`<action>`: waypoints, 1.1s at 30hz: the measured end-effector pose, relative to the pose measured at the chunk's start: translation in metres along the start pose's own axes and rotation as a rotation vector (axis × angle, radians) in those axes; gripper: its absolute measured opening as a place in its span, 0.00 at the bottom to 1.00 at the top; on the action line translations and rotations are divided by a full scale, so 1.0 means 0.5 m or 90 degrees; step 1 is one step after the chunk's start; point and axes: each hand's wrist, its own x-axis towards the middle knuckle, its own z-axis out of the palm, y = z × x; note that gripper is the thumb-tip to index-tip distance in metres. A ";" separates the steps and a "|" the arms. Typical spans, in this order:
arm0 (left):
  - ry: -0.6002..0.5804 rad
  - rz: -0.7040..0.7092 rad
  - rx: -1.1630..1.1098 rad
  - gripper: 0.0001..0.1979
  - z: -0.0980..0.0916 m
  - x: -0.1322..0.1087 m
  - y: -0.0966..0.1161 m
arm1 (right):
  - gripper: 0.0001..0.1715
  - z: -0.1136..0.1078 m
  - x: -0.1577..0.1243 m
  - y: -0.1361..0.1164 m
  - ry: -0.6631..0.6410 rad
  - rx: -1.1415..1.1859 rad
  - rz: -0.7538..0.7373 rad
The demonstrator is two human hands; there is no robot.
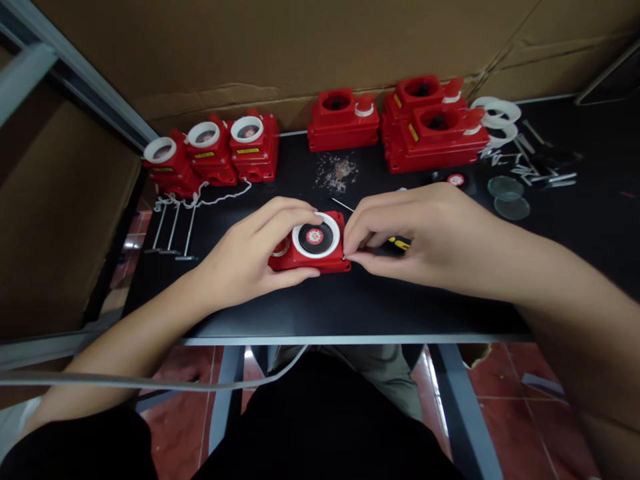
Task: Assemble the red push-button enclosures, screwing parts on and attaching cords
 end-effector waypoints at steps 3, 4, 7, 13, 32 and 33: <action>0.013 -0.004 -0.008 0.29 -0.002 0.000 0.001 | 0.08 0.002 0.001 0.004 0.013 0.009 -0.011; 0.016 -0.007 -0.012 0.28 -0.002 0.000 0.002 | 0.08 0.002 0.001 0.004 0.014 0.010 -0.012; 0.021 -0.021 -0.028 0.28 -0.003 -0.001 0.003 | 0.08 -0.002 0.001 0.000 0.012 0.000 -0.001; 0.049 -0.044 -0.009 0.30 -0.005 0.000 0.006 | 0.09 -0.005 -0.001 -0.008 0.020 -0.005 0.013; 0.012 -0.100 -0.006 0.34 -0.001 0.000 0.005 | 0.07 -0.008 -0.004 -0.016 0.016 -0.008 0.023; 0.011 -0.103 -0.004 0.34 -0.001 -0.001 0.004 | 0.07 -0.008 -0.004 -0.015 0.017 -0.010 0.024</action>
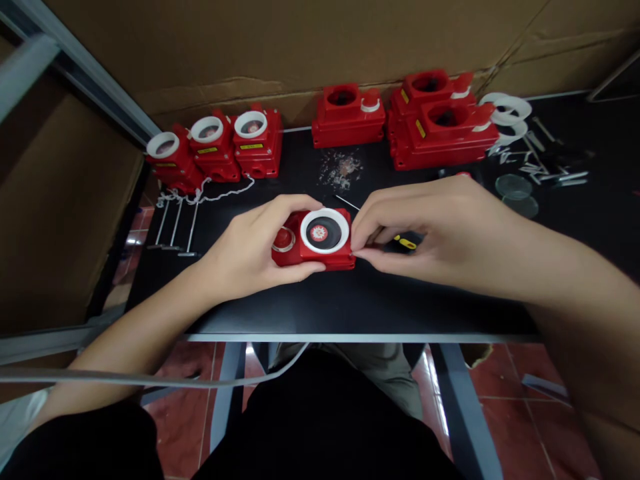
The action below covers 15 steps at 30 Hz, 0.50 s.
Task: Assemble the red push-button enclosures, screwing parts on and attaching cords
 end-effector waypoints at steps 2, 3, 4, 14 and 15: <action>-0.004 -0.007 0.001 0.34 0.000 -0.001 -0.002 | 0.08 0.000 -0.001 0.002 0.001 0.001 0.001; -0.006 -0.009 0.001 0.34 0.000 -0.001 -0.003 | 0.08 0.001 -0.001 0.003 0.001 0.000 0.000; -0.007 -0.010 0.000 0.35 -0.001 -0.001 -0.004 | 0.08 0.001 -0.001 0.004 0.001 -0.002 -0.001; 0.000 0.017 -0.007 0.34 -0.004 0.001 -0.001 | 0.07 0.002 -0.003 0.005 0.007 -0.010 -0.008; 0.001 0.017 -0.006 0.34 -0.004 0.001 -0.001 | 0.07 0.002 -0.002 0.004 0.006 -0.008 -0.008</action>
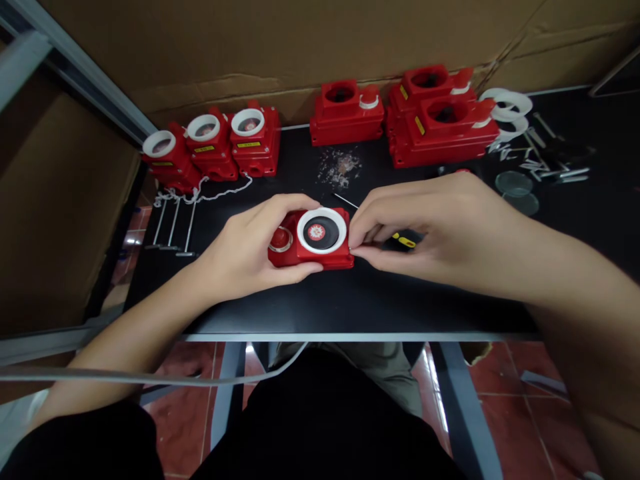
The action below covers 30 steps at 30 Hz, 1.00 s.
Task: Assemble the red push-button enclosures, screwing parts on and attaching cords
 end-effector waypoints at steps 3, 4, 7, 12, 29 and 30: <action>0.001 0.002 -0.001 0.34 -0.001 0.000 0.000 | 0.08 -0.001 0.001 -0.001 -0.001 0.004 0.004; 0.001 0.002 -0.001 0.34 -0.002 0.000 -0.001 | 0.08 -0.001 0.001 -0.002 0.001 0.005 0.003; 0.000 0.001 -0.002 0.33 -0.004 0.001 -0.002 | 0.09 -0.001 0.002 -0.003 0.004 -0.003 -0.004; -0.007 0.004 -0.003 0.32 -0.002 0.005 -0.004 | 0.10 0.001 0.002 0.002 -0.004 -0.021 -0.025; -0.003 0.038 0.007 0.32 0.003 0.006 -0.004 | 0.10 0.003 0.001 0.007 0.002 -0.040 -0.059; -0.004 0.049 0.006 0.31 0.003 0.007 -0.005 | 0.11 0.004 0.001 0.007 0.005 -0.042 -0.060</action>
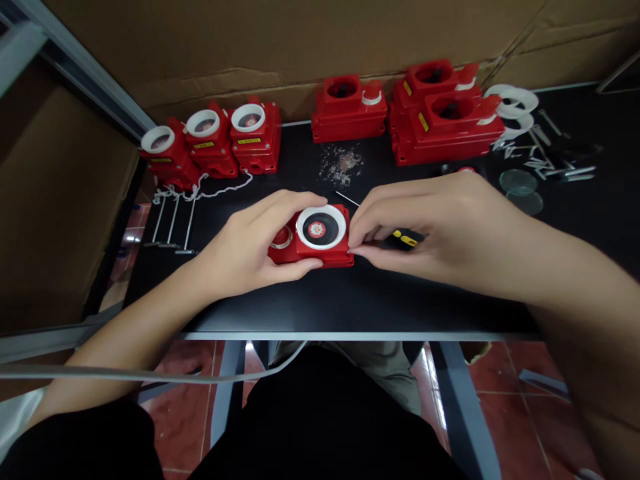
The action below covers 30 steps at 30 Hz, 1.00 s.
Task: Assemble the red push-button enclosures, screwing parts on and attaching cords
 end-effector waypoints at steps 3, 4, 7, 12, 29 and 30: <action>-0.008 0.014 -0.013 0.27 -0.001 0.005 -0.002 | 0.11 0.001 -0.001 0.001 0.002 -0.003 -0.004; -0.010 0.013 -0.017 0.27 -0.001 0.006 -0.003 | 0.12 0.001 -0.001 0.001 0.004 -0.003 -0.007; -0.001 0.016 -0.022 0.27 -0.001 0.007 -0.005 | 0.12 0.000 -0.002 0.001 0.004 -0.010 -0.023; 0.016 0.022 -0.003 0.29 0.002 0.006 -0.004 | 0.14 0.001 -0.004 0.002 0.021 -0.053 -0.048; 0.021 -0.030 -0.019 0.28 0.006 0.012 0.008 | 0.14 0.014 -0.001 0.022 -0.005 -0.065 -0.057; 0.022 -0.034 -0.021 0.28 0.007 0.013 0.009 | 0.14 0.013 0.000 0.021 -0.008 -0.059 -0.051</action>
